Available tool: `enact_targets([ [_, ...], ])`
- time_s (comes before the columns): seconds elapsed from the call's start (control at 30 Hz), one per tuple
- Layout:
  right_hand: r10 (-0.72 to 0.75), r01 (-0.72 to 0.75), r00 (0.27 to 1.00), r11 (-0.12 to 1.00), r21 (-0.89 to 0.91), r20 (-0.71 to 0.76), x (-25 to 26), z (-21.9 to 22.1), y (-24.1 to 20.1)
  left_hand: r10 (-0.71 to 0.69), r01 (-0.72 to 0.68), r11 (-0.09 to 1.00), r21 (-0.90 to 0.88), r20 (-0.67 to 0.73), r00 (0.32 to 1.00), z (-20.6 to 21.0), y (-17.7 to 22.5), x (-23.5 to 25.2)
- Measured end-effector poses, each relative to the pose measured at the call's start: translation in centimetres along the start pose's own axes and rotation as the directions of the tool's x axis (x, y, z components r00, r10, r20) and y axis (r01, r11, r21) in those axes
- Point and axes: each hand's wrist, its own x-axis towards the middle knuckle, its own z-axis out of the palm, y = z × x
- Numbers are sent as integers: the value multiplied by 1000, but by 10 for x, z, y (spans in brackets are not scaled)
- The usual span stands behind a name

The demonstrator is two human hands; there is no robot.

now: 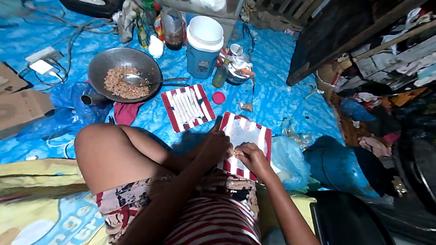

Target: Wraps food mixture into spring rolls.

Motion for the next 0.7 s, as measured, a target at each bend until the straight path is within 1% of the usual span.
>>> enact_targets([
  [0.2, 11, -11, 1000, 1000, 1, -5, -4, 0, -1, -38, 38, 999, -3, 35, 999, -6, 5, -1],
  [0.37, 98, -94, 995, 982, 163, -17, -12, -17, 13, -19, 19, 1000, -4, 10, 1000, -3, 4, -2],
  [0.43, 99, -92, 995, 983, 161, -34, -14, -24, 22, -22, 22, 1000, 0, 14, 1000, -2, 3, -1],
  [0.5, 53, -51, 998, 992, 115, -20, -11, -29, 23, -17, 17, 1000, 8, 16, 1000, 0, 3, 1],
  [0.57, -18, 16, 999, 999, 52, 46, -1, -30, 15, -31, 30, 999, 20, 30, 999, 0, 4, 1],
  [0.63, -95, 96, 985, 995, 0, 147, 11, -30, 7, -28, 28, 999, 29, 27, 999, -1, 4, 1],
  [0.7, -121, 134, 960, 990, -35, 252, 24, -30, 2, -28, 27, 999, 28, 26, 999, -3, 5, 0],
])
